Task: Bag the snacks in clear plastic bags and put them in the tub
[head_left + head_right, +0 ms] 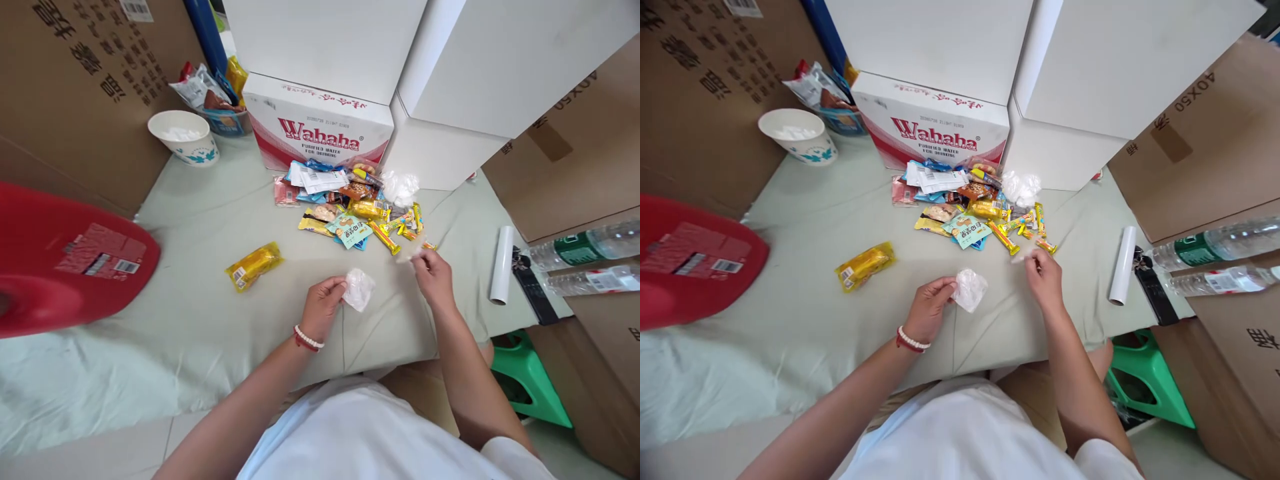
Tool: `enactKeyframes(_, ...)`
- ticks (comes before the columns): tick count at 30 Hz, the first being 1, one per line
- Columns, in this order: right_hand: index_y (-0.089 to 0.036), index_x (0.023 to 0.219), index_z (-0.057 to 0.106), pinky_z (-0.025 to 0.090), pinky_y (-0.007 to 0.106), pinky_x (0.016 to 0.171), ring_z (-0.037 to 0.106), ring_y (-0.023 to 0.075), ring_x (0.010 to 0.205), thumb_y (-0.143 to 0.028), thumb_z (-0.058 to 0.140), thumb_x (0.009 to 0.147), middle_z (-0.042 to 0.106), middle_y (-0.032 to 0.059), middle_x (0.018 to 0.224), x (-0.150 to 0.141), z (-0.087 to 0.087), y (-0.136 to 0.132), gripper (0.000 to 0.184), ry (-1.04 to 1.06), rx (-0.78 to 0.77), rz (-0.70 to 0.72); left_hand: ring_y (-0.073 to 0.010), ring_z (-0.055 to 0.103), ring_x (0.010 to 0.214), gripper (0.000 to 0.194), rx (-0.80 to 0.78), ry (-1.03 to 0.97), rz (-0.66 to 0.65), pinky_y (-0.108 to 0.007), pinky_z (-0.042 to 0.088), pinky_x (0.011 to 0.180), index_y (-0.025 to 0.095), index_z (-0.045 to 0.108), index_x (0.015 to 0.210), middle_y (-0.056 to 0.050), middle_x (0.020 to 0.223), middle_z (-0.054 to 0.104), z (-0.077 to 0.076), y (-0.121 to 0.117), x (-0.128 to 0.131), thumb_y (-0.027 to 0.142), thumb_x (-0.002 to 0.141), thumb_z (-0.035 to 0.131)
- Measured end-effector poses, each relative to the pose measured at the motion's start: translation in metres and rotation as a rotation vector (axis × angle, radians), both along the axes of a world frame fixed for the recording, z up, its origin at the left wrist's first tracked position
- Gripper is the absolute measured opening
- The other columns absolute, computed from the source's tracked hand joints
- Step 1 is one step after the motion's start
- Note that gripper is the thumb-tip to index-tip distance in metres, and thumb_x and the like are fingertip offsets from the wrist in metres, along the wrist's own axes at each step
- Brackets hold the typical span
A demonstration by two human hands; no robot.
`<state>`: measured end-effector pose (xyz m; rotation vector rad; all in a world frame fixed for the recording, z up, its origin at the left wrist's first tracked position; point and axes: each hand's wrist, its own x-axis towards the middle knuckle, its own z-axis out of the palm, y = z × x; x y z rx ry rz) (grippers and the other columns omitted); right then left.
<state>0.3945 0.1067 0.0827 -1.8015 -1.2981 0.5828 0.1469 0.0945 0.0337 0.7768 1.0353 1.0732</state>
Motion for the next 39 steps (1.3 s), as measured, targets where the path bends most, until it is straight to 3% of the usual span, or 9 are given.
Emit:
enactKeyframes(3, -0.020, 0.090, 0.066, 0.037, 0.026, 0.054, 0.047, 0.0119, 0.059, -0.048, 0.067, 0.081, 0.064, 0.0021, 0.083, -0.016, 0.003, 0.012, 0.029, -0.007, -0.093, 0.085, -0.0129, 0.055, 0.069, 0.023, 0.114, 0.040, 0.044, -0.026, 0.045, 0.065, 0.019, 0.078, 0.084, -0.002, 0.078, 0.067, -0.007, -0.001, 0.003, 0.039, 0.073, 0.079)
enactKeyframes(7, -0.021, 0.084, 0.061, 0.034, 0.023, 0.047, 0.044, 0.0112, 0.055, -0.061, 0.062, 0.087, 0.056, -0.0011, 0.071, -0.058, 0.006, -0.005, 0.040, 0.396, -0.275, 0.232, -0.0149, 0.059, 0.079, 0.010, 0.296, 0.200, 0.135, -0.026, 0.046, 0.070, 0.021, 0.077, 0.079, -0.004, 0.087, 0.065, -0.009, 0.003, 0.005, 0.030, 0.075, 0.077)
enactKeyframes(12, -0.021, 0.092, 0.067, 0.045, 0.023, 0.058, 0.054, 0.0146, 0.075, -0.054, 0.080, 0.076, 0.064, 0.0018, 0.087, -0.096, -0.009, -0.029, 0.039, 0.586, -0.221, 0.343, -0.0155, 0.060, 0.081, 0.008, 0.299, 0.155, 0.002, -0.027, 0.047, 0.073, 0.020, 0.074, 0.079, -0.003, 0.086, 0.064, -0.012, 0.002, 0.006, 0.028, 0.076, 0.077)
enactKeyframes(22, -0.019, 0.071, 0.058, 0.021, 0.021, 0.045, 0.030, 0.0068, 0.051, -0.057, 0.084, 0.070, 0.048, -0.0044, 0.063, -0.072, -0.006, -0.038, 0.046, 0.836, -0.398, 0.180, -0.0118, 0.052, 0.065, 0.038, 0.112, -0.002, -0.248, -0.026, 0.043, 0.065, 0.017, 0.062, 0.077, 0.002, 0.071, 0.057, -0.004, 0.006, 0.004, 0.053, 0.081, 0.072)
enactKeyframes(25, -0.021, 0.080, 0.063, 0.034, 0.022, 0.050, 0.043, 0.0099, 0.060, -0.058, 0.081, 0.073, 0.055, -0.0013, 0.075, -0.076, -0.008, -0.043, 0.042, 0.799, -0.292, 0.163, -0.0113, 0.051, 0.064, 0.042, 0.107, 0.008, -0.228, -0.026, 0.043, 0.064, 0.017, 0.060, 0.079, 0.002, 0.073, 0.055, -0.002, 0.005, 0.003, 0.058, 0.081, 0.071)
enactKeyframes(27, -0.023, 0.093, 0.068, 0.046, 0.025, 0.066, 0.054, 0.0138, 0.078, -0.052, 0.085, 0.070, 0.063, 0.0015, 0.093, -0.082, -0.013, -0.046, 0.041, 0.669, -0.193, 0.188, -0.0114, 0.049, 0.065, 0.042, 0.132, 0.029, -0.224, -0.026, 0.041, 0.064, 0.018, 0.059, 0.081, 0.002, 0.073, 0.055, -0.003, 0.004, 0.002, 0.058, 0.082, 0.070)
enactKeyframes(30, -0.022, 0.096, 0.069, 0.049, 0.029, 0.078, 0.059, 0.0178, 0.088, -0.047, 0.087, 0.067, 0.067, 0.0031, 0.098, -0.086, -0.020, -0.046, 0.042, 0.527, -0.154, 0.181, -0.0122, 0.048, 0.069, 0.041, 0.194, 0.024, -0.220, -0.026, 0.040, 0.068, 0.018, 0.059, 0.081, 0.002, 0.073, 0.053, -0.004, 0.005, -0.001, 0.057, 0.085, 0.068)
enactKeyframes(35, -0.022, 0.089, 0.065, 0.048, 0.027, 0.067, 0.054, 0.0140, 0.071, -0.049, 0.083, 0.073, 0.062, -0.0009, 0.080, -0.065, -0.017, -0.045, 0.036, 0.733, -0.178, 0.080, -0.0139, 0.051, 0.081, 0.040, 0.183, -0.085, -0.098, -0.026, 0.042, 0.075, 0.019, 0.059, 0.087, -0.001, 0.089, 0.060, -0.003, 0.011, -0.006, 0.059, 0.086, 0.066)
enactKeyframes(39, -0.022, 0.094, 0.066, 0.040, 0.023, 0.050, 0.047, 0.0120, 0.061, -0.052, 0.081, 0.075, 0.059, -0.0006, 0.080, -0.045, -0.014, -0.047, 0.038, 0.747, -0.262, 0.066, -0.0107, 0.040, 0.062, 0.043, 0.088, -0.096, -0.065, -0.024, 0.036, 0.059, 0.022, 0.052, 0.083, 0.005, 0.070, 0.046, -0.001, 0.013, -0.004, 0.062, 0.084, 0.066)
